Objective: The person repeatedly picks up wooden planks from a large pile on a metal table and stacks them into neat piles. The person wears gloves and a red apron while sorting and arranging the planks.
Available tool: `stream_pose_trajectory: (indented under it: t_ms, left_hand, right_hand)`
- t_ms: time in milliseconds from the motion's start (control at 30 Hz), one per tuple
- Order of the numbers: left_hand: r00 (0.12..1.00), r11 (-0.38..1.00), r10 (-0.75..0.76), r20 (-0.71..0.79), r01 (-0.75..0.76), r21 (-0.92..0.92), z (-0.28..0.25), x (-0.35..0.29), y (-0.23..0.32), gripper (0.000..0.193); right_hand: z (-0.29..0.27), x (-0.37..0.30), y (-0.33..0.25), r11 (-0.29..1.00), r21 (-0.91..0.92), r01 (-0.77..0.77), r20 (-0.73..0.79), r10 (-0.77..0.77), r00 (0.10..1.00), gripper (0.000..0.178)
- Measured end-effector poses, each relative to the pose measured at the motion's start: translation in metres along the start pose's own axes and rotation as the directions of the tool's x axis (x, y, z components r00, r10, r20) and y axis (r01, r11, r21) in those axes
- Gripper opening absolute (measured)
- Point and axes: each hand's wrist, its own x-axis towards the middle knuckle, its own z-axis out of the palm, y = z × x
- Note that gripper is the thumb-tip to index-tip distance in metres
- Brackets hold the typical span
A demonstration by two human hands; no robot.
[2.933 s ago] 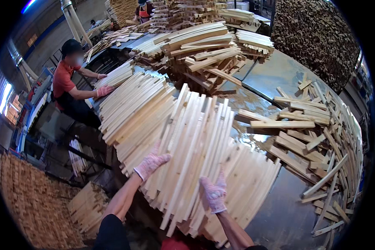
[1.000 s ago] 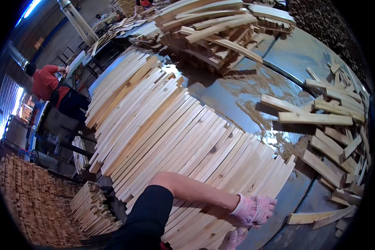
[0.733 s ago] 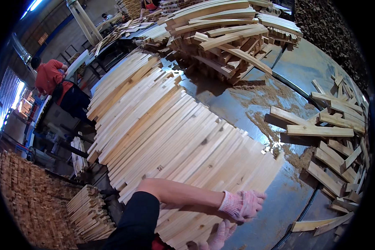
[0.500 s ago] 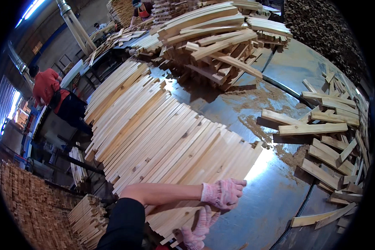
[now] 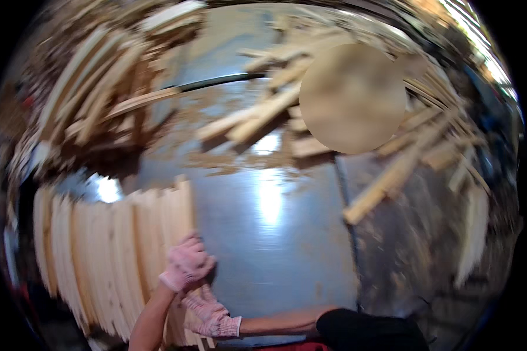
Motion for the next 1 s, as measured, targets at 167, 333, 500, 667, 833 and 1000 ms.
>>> stream_pose_trajectory:
  t_ms: [167, 333, 500, 667, 833, 1000]
  left_hand:
    - [0.96, 0.963, -0.268, -0.082, 0.265, -0.042, -0.006, 0.055, 0.055, 0.021]
    - [0.978, 0.985, -0.134, -0.163, 0.114, -0.126, 0.047, 0.236, 0.127, 0.061]
    - [0.947, 0.923, -0.315, -0.064, 0.322, 0.211, 0.113, 0.377, 0.138, 0.083]
    - [0.856, 0.898, -0.438, 0.276, 0.402, 0.178, 0.118, 0.338, 0.193, 0.052]
    - [0.719, 0.62, -0.606, 0.341, 0.695, -0.363, 0.05, 0.222, 0.262, 0.043]
    - [0.711, 0.553, -0.679, 0.183, 0.659, -0.509, 0.052, 0.31, 0.371, 0.051]
  right_hand:
    - [-0.194, -0.038, 0.069, 0.908, -0.117, 0.403, -0.526, -0.401, 0.75, 0.068]
    - [-0.398, -0.126, 0.184, 0.723, -0.623, -0.298, -0.588, -0.182, 0.788, 0.053]
    - [-0.433, -0.24, 0.222, 0.746, -0.544, -0.385, -0.559, 0.019, 0.829, 0.042]
    - [-0.421, -0.4, 0.243, 0.749, -0.515, -0.416, -0.48, 0.15, 0.864, 0.066]
    - [-0.405, -0.544, 0.244, 0.588, -0.274, -0.761, -0.71, 0.41, 0.573, 0.085]
    - [-0.46, -0.599, 0.245, 0.602, -0.178, -0.778, -0.587, 0.57, 0.575, 0.078]
